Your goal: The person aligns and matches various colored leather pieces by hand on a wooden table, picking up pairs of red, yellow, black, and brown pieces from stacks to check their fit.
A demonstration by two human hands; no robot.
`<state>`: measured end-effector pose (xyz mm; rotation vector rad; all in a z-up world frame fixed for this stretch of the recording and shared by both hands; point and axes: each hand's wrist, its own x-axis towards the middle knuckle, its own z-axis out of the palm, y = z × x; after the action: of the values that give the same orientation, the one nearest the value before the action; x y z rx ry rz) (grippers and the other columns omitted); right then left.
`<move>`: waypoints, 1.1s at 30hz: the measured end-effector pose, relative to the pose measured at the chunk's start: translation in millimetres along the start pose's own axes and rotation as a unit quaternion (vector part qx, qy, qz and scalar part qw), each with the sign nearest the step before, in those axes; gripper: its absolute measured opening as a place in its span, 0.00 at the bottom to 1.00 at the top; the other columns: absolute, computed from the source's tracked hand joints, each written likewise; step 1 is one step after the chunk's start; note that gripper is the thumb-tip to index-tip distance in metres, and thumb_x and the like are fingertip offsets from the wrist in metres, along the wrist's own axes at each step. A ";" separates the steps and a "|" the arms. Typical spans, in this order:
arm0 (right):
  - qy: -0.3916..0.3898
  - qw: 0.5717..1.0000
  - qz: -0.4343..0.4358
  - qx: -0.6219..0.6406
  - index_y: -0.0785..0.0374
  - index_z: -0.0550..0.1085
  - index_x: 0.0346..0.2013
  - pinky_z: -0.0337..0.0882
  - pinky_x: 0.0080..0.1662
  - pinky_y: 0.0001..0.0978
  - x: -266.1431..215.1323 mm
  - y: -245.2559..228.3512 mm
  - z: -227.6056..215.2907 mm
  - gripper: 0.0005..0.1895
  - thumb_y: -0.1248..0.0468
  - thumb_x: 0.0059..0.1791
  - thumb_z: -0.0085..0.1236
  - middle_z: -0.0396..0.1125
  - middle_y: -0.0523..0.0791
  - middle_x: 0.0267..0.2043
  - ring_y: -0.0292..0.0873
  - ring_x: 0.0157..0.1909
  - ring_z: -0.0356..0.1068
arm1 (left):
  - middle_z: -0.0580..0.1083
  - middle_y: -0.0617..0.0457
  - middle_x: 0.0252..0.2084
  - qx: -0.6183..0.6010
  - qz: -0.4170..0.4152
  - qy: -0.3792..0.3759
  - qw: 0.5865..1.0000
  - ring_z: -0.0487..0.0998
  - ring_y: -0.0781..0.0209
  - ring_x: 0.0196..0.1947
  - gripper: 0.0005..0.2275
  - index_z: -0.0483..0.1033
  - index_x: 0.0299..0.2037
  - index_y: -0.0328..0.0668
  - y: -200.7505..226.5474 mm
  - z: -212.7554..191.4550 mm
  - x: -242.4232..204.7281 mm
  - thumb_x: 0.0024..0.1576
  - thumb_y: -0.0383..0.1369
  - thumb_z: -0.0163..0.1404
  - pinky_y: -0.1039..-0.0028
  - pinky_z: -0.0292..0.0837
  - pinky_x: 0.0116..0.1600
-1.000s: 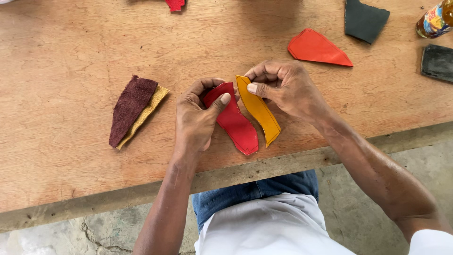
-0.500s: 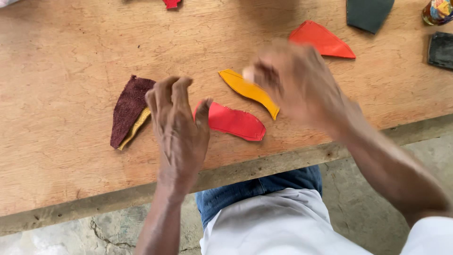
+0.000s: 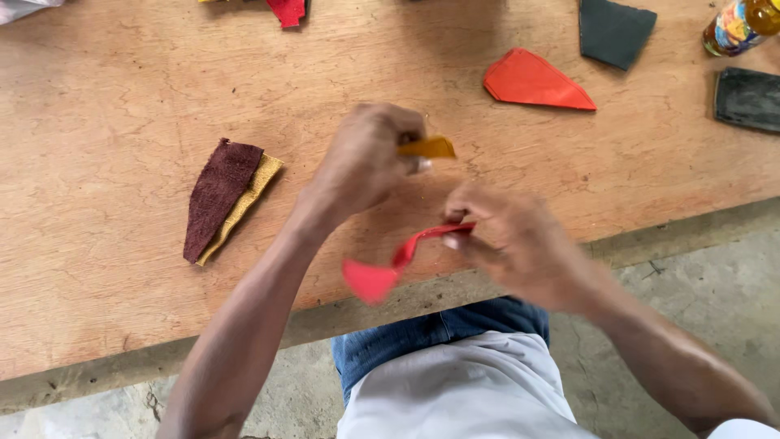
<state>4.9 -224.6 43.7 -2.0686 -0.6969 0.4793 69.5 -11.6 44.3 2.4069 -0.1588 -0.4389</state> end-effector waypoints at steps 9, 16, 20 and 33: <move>0.008 0.968 -0.080 0.239 0.59 0.73 0.45 0.80 0.45 0.27 25.2 37.8 -69.4 0.07 0.63 0.54 0.61 0.71 0.42 0.42 0.34 0.45 0.73 | 0.82 0.51 0.41 -0.517 0.034 0.072 0.852 0.84 0.63 0.41 0.15 0.77 0.48 0.37 -26.3 16.6 -40.9 0.52 0.26 0.62 0.70 0.86 0.48; 0.040 0.992 0.023 0.113 0.64 0.75 0.47 0.75 0.35 0.21 50.1 32.3 -50.6 0.15 0.63 0.47 0.64 0.76 0.42 0.35 0.32 0.34 0.73 | 0.82 0.48 0.42 -0.603 0.015 0.084 0.793 0.83 0.62 0.40 0.13 0.76 0.52 0.33 -35.2 45.3 -47.0 0.57 0.26 0.58 0.70 0.83 0.46; 0.058 0.987 0.048 0.145 0.65 0.76 0.46 0.76 0.38 0.19 53.9 37.6 -39.1 0.13 0.65 0.48 0.64 0.76 0.42 0.36 0.29 0.36 0.74 | 0.82 0.47 0.43 -0.569 0.018 0.129 0.812 0.80 0.65 0.38 0.12 0.79 0.53 0.29 -32.3 56.8 -45.4 0.62 0.28 0.56 0.74 0.79 0.42; 0.094 0.981 -0.015 0.170 0.65 0.78 0.45 0.79 0.42 0.20 60.1 41.6 -20.8 0.12 0.66 0.49 0.66 0.75 0.43 0.41 0.30 0.40 0.75 | 0.82 0.50 0.39 -0.584 -0.013 0.146 0.799 0.80 0.70 0.34 0.13 0.80 0.52 0.31 -35.7 61.8 -46.3 0.58 0.28 0.58 0.82 0.76 0.36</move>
<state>75.2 -218.4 15.6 -1.7512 -0.4952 0.3520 4.3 -11.2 -10.4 1.2068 0.2362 -0.0838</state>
